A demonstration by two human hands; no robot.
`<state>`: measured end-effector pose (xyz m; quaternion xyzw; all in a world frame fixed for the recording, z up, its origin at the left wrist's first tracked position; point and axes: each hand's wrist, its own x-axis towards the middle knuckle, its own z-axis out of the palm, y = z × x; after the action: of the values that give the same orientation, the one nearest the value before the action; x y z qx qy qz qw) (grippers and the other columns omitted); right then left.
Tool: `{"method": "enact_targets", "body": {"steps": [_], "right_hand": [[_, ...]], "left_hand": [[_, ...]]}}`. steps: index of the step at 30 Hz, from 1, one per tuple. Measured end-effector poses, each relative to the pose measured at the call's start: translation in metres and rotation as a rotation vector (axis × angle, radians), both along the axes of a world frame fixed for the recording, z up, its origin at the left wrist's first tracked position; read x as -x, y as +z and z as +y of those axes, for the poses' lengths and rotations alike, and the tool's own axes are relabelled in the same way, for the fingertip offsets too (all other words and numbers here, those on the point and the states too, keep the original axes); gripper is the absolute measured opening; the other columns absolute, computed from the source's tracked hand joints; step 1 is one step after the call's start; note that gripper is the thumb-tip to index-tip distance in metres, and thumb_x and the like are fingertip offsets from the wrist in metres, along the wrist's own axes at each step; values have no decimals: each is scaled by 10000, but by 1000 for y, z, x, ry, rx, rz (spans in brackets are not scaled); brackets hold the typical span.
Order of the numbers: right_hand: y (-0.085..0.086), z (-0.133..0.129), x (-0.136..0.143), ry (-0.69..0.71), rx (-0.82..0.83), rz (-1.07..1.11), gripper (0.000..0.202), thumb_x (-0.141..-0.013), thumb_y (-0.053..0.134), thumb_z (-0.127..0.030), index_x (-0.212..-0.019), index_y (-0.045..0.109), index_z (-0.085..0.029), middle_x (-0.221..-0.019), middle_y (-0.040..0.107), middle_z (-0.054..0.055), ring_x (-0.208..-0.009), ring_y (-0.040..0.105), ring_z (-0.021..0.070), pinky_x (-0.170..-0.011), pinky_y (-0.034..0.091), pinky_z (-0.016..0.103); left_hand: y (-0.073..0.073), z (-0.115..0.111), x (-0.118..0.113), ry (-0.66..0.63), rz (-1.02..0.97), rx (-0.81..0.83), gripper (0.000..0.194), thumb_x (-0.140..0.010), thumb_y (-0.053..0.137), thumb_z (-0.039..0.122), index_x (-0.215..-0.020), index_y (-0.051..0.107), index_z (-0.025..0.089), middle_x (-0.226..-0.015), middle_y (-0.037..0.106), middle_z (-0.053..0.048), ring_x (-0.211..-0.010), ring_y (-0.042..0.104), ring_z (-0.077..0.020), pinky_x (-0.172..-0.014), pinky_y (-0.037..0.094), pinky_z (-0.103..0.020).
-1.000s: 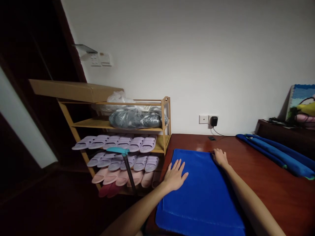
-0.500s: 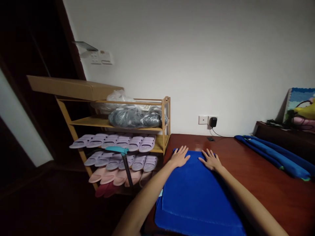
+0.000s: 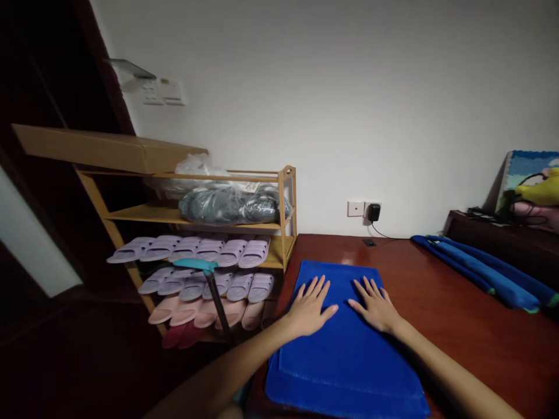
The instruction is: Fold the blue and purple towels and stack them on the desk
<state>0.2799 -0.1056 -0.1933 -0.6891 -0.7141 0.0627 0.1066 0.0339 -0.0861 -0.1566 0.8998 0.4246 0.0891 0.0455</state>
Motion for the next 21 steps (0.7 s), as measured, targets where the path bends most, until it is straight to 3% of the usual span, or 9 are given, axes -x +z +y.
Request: {"method": "enact_targets", "body": {"steps": [3,8,15,18,21], "right_hand": [[-2,-16,3,38,-18,-46,784,-848,202,-740,-1488,179,-289,-1547,109,67,-1419,15,269,-1119,77,513],[14,-30,7,50,-33,-14,754,-875,199,-701,-1481,228,-254,-1544,118,76,-1420,47,254,-1127,96,498],[4,-96,15,147,-46,10,722,-851,297,-707,-1476,158,-371,-1547,71,5,-1419,22,273,-1122,119,522],[3,-94,14,181,-61,3,720,-859,299,-695,-1479,147,-362,-1548,62,12,-1419,19,272,-1123,108,519],[6,-72,10,206,-44,2,721,-861,273,-703,-1480,174,-346,-1548,75,26,-1420,12,271,-1119,108,517]], "left_hand": [[-3,-21,8,-37,43,48,718,-904,223,665,-1487,201,246,-1552,150,-47,-1425,84,-269,-1128,107,-513],[4,-35,14,-21,29,10,670,-931,221,623,-1476,248,235,-1546,170,-60,-1422,117,-253,-1135,118,-495],[4,-71,42,-154,25,40,625,-929,316,594,-1481,167,342,-1545,185,-2,-1415,161,-228,-1139,149,-460],[2,-67,41,-131,37,44,618,-930,325,581,-1480,173,344,-1548,180,-1,-1418,147,-237,-1139,123,-475],[-2,-52,34,-98,51,45,619,-930,308,591,-1477,203,321,-1549,181,-13,-1421,130,-234,-1137,115,-474]]}}
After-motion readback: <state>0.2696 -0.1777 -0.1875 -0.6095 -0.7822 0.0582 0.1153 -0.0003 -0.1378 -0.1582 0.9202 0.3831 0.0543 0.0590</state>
